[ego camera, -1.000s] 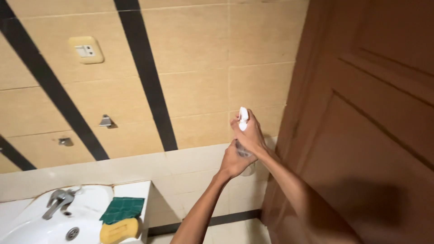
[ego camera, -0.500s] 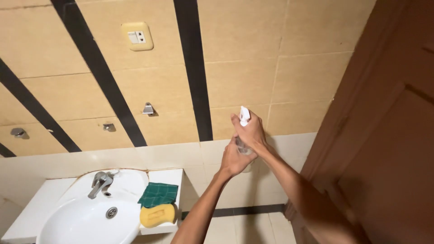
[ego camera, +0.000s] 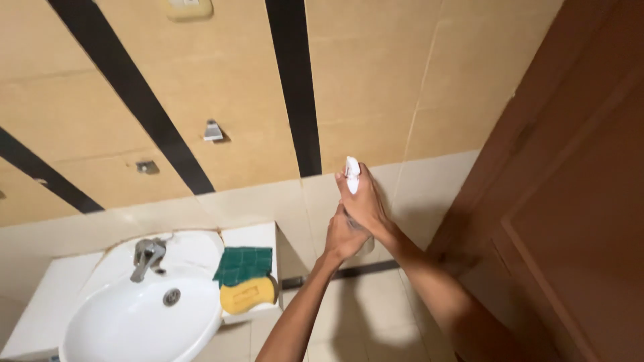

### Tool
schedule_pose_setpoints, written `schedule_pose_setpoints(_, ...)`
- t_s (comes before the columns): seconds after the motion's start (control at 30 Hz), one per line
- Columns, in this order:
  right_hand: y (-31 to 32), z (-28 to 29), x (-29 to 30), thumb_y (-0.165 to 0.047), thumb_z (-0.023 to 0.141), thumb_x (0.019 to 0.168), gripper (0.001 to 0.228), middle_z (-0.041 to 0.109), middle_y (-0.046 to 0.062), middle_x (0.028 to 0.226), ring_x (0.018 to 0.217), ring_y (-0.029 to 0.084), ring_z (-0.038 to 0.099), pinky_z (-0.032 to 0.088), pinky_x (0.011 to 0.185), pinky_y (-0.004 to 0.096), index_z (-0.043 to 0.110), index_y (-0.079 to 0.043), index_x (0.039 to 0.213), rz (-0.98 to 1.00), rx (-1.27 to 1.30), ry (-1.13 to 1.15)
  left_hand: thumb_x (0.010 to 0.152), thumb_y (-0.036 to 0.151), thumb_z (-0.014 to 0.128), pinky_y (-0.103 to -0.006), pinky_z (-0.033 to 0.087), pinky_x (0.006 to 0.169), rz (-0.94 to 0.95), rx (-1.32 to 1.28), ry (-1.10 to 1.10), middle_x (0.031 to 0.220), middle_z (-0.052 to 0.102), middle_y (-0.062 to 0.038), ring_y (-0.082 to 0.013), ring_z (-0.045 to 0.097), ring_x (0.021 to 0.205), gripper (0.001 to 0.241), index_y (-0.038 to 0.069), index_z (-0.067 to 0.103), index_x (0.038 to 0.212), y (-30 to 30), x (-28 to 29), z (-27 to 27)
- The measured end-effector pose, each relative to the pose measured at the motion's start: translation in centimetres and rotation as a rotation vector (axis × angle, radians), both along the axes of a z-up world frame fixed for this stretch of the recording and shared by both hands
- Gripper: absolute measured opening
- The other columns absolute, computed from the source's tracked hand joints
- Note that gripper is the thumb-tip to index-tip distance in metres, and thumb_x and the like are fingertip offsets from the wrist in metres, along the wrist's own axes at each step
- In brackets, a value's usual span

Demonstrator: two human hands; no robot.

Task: The person applies a cleaning solution from a spray bottle onto the tiled wall above a bathroom sink. They then use a green cloth to wipe the wall in a systematic manner, covering the area around an electrical outlet and the grout lines.

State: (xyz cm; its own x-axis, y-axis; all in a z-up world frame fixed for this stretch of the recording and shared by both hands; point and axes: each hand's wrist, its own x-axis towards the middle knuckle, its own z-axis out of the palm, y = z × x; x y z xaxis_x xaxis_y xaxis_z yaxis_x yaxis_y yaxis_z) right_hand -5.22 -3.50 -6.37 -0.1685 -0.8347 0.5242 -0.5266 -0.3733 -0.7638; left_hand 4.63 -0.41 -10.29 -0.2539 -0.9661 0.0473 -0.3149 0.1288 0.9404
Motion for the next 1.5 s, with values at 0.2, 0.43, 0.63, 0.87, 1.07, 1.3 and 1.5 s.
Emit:
schedule_pose_setpoints(0.2, 1.3, -0.6, 1.7, -0.037, 0.066, 0.096, 0.039, 0.068, 0.021, 0.080, 0.073, 0.036, 0.068, 0.054, 0.070, 0.044, 0.065, 0.001, 0.101, -0.088, 0.262, -0.065, 0.070, 0.034, 0.083, -0.0405, 0.057, 0.090, 0.002, 0.124, -0.046, 0.113, 0.074, -0.022, -0.0335, 0.074, 0.104, 0.085, -0.001, 0.049, 0.139, 1.8, 0.6, -0.8)
schedule_pose_setpoints(0.43, 1.0, -2.6, 2.0, -0.036, 0.066, 0.097, 0.044, 0.068, 0.019, 0.094, 0.077, 0.034, 0.072, 0.057, 0.075, 0.042, 0.057, 0.003, 0.114, 0.102, 0.406, -0.143, 0.072, 0.028, 0.082, -0.0399, 0.057, 0.092, 0.034, 0.118, 0.080, 0.120, 0.071, -0.019, -0.0310, 0.072, 0.109, 0.082, -0.002, 0.048, 0.140, 2.0, 1.8, -2.4)
schedule_pose_setpoints(0.63, 0.3, -7.7, 2.0, -0.025, 0.068, 0.096, 0.067, 0.049, 0.028, 0.132, 0.119, 0.036, 0.055, 0.047, 0.097, 0.047, 0.031, 0.005, 0.143, 0.415, 0.235, 0.055, 0.076, 0.025, 0.080, -0.0415, 0.053, 0.096, 0.198, 0.037, 0.055, 0.129, 0.065, -0.021, -0.0321, 0.065, 0.117, 0.078, 0.004, 0.046, 0.143, 2.5, 3.9, -4.1)
schedule_pose_setpoints(0.87, 3.0, -6.6, 5.6, -0.040, 0.073, 0.089, 0.056, 0.064, 0.018, 0.115, 0.098, 0.027, 0.068, 0.056, 0.086, 0.039, 0.057, 0.002, 0.124, 0.592, 0.552, 0.165, 0.080, 0.033, 0.073, -0.0476, 0.050, 0.101, 0.371, 0.145, -0.186, 0.126, 0.062, -0.025, -0.0400, 0.063, 0.119, 0.070, 0.005, 0.044, 0.137, 3.4, 9.9, -10.8)
schedule_pose_setpoints(1.07, -0.8, -11.8, 11.3, -0.030, 0.073, 0.090, 0.045, 0.057, 0.016, 0.115, 0.099, 0.030, 0.063, 0.053, 0.086, 0.042, 0.060, 0.001, 0.120, 0.702, 0.385, 0.237, 0.080, 0.034, 0.073, -0.0522, 0.041, 0.104, 0.459, 0.153, -0.335, 0.135, 0.047, -0.022, -0.0427, 0.050, 0.126, 0.078, 0.010, 0.038, 0.146, 1.6, 15.6, -13.6)
schedule_pose_setpoints(1.3, -7.8, -18.8, 19.5, -0.017, 0.072, 0.090, 0.029, 0.063, 0.017, 0.107, 0.102, 0.033, 0.064, 0.053, 0.089, 0.044, 0.067, 0.000, 0.112, 0.806, 0.340, 0.270, 0.073, 0.010, 0.077, -0.0454, 0.048, 0.104, 0.517, -0.051, -0.193, 0.132, 0.061, -0.023, -0.0416, 0.058, 0.123, 0.070, 0.002, 0.052, 0.138, -5.0, 24.0, -21.9)
schedule_pose_setpoints(1.5, -14.0, -21.2, 25.6, -0.024, 0.072, 0.090, 0.032, 0.073, 0.014, 0.107, 0.101, 0.027, 0.074, 0.059, 0.089, 0.040, 0.066, -0.001, 0.112, 0.813, 0.492, 0.092, 0.072, 0.004, 0.076, -0.0443, 0.054, 0.095, 0.510, 0.101, -0.188, 0.120, 0.068, -0.023, -0.0402, 0.066, 0.114, 0.061, 0.002, 0.060, 0.130, -10.7, 29.8, -21.4)
